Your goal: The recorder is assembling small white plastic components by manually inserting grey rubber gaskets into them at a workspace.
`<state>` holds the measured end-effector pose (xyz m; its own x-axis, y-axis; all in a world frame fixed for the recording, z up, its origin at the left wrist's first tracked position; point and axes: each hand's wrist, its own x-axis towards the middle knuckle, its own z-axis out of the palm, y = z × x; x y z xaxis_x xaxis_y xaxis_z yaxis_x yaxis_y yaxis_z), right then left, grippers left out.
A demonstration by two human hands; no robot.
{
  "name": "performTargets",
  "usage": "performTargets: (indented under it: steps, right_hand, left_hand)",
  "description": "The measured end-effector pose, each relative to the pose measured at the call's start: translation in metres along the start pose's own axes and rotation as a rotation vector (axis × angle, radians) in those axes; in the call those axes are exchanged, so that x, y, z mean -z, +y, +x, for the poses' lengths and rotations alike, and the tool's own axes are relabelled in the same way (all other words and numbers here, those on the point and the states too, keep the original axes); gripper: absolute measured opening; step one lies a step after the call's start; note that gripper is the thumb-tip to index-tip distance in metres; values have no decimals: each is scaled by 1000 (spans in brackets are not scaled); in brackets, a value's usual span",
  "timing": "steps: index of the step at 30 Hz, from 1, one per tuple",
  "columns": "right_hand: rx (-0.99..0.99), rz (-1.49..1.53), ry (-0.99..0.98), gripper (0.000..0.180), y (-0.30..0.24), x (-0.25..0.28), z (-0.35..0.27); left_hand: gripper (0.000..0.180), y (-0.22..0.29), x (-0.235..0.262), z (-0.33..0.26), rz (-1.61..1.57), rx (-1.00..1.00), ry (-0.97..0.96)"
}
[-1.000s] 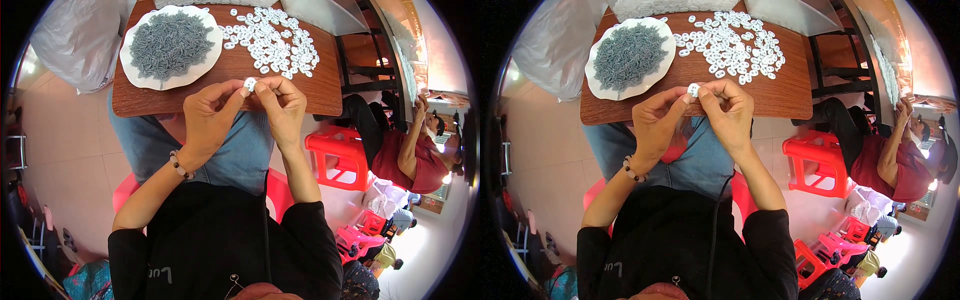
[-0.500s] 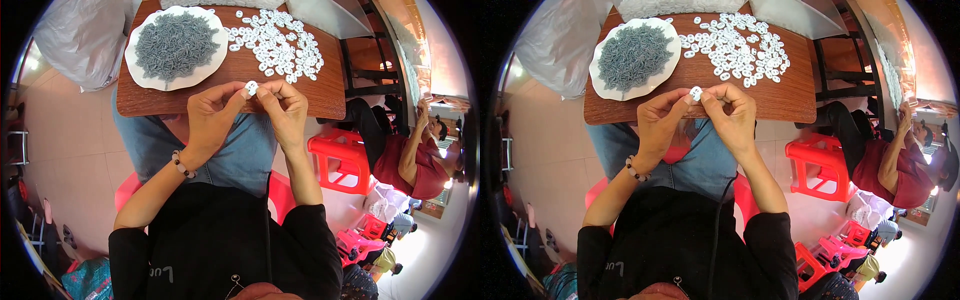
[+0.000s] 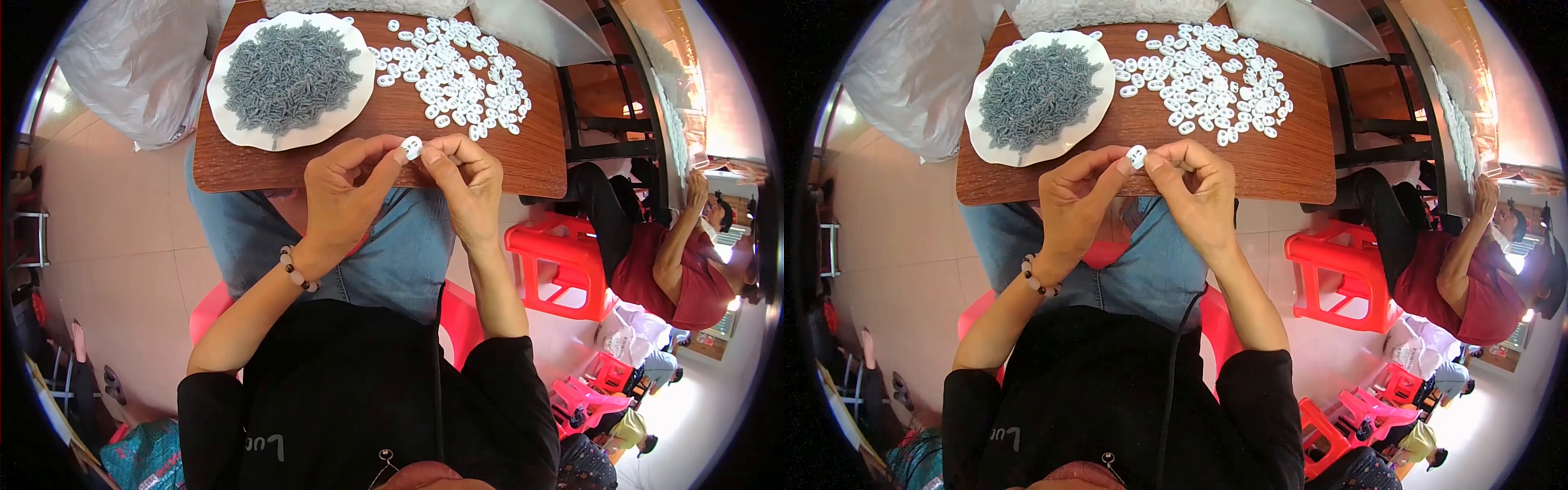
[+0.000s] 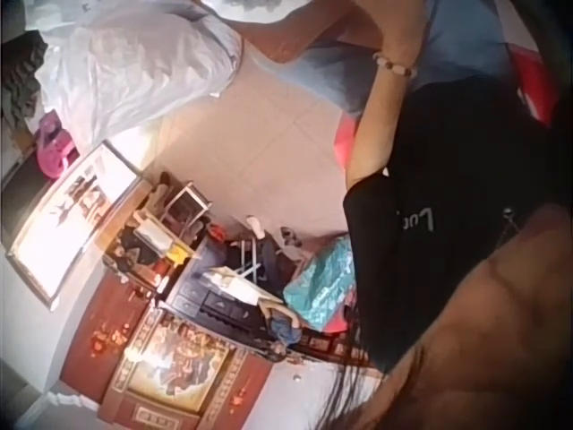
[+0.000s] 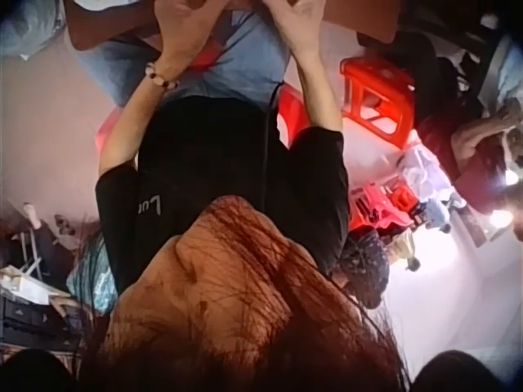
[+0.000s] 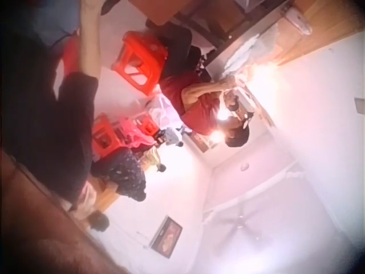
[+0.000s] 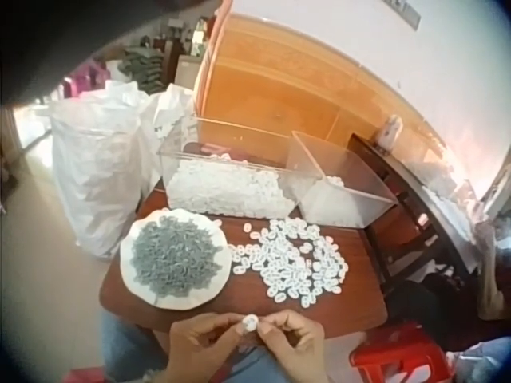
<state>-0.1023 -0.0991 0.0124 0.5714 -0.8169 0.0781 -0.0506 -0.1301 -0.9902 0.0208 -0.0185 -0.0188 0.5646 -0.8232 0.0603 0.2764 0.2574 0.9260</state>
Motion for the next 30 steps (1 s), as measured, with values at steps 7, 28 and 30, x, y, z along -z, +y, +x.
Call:
performTargets:
  steps: [7,28,30]
  right_hand:
    - [-77,71,-38,10,-2,-5,0]
    - [20,-158,-38,13,3,-6,-1]
    - [27,-148,-38,13,3,-7,-1]
  left_hand:
    - [13,-2,3,-3,128,-98,-4]
    - [16,-8,6,0,148,-32,-11]
    - [16,-10,7,0,111,-22,-19]
